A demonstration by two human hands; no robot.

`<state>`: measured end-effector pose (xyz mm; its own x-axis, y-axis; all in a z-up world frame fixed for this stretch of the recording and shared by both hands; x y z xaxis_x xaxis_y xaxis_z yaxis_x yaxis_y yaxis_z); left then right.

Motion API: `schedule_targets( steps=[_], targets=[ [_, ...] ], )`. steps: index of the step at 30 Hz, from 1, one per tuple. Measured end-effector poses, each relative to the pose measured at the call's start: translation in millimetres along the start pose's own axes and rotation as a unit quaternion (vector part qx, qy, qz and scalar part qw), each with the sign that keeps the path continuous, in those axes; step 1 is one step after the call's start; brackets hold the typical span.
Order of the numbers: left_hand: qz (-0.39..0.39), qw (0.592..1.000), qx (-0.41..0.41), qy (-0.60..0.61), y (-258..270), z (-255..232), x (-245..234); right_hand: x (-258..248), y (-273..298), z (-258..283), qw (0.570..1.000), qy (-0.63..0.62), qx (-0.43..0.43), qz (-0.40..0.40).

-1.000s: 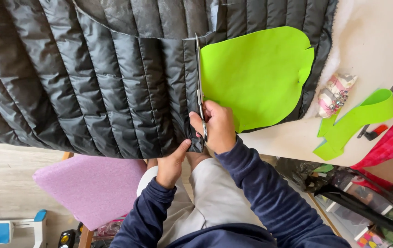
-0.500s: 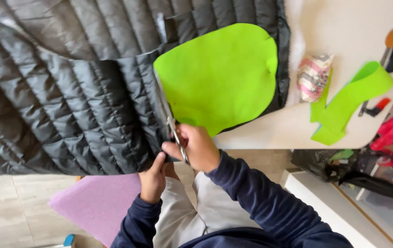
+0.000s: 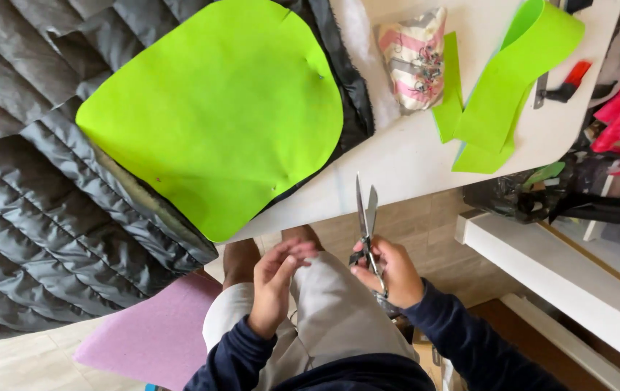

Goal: Cutting a specific shape out of quilted fabric using a green template and scissors.

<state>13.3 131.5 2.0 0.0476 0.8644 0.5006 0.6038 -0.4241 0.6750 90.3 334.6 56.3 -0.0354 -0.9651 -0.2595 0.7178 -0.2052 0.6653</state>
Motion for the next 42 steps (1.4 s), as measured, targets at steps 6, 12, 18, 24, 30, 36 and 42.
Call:
schedule_targets(
  steps=[6,12,18,24,30,36,42],
  targets=[
    [-0.022,0.981,0.031,0.19,-58.0,-9.9,75.3,-28.7,-7.3,-43.9,0.988,-0.151,-0.007,-0.035],
    [-0.11,0.955,0.11,0.253,-89.5,-23.8,99.2,-38.8,-20.2,-45.8,0.984,-0.176,0.027,0.006],
    [-0.148,0.943,0.117,0.274,-105.7,-41.8,133.3,-59.8,-67.5,-26.7,0.985,-0.167,0.024,0.032],
    [-0.236,0.941,0.118,0.214,-116.7,-34.5,121.4,-78.2,-111.9,29.9,0.993,-0.055,-0.07,0.074],
    [-0.245,0.944,0.085,0.206,-123.7,-23.1,111.2,-80.8,-110.7,36.4,0.997,-0.019,-0.064,0.043],
    [-0.24,0.948,0.07,0.196,-126.0,-18.1,101.2,-82.4,-102.1,32.4,0.994,0.055,-0.085,-0.039],
    [-0.241,0.96,0.061,0.124,-127.5,-25.5,109.7,-81.7,-110.4,38.1,0.993,0.068,-0.09,-0.044]
  ],
)
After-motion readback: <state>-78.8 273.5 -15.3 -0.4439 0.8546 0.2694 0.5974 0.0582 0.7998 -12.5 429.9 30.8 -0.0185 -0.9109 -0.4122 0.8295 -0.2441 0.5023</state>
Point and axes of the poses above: each hand's wrist, its own y-axis away from the middle knuckle, its own x-axis out of the palm, z = x × y, the point moved 7 cm from there along -y, towards the middle knuckle, and after that the axes turned 1 degree about -y, right-handed, at the moved point
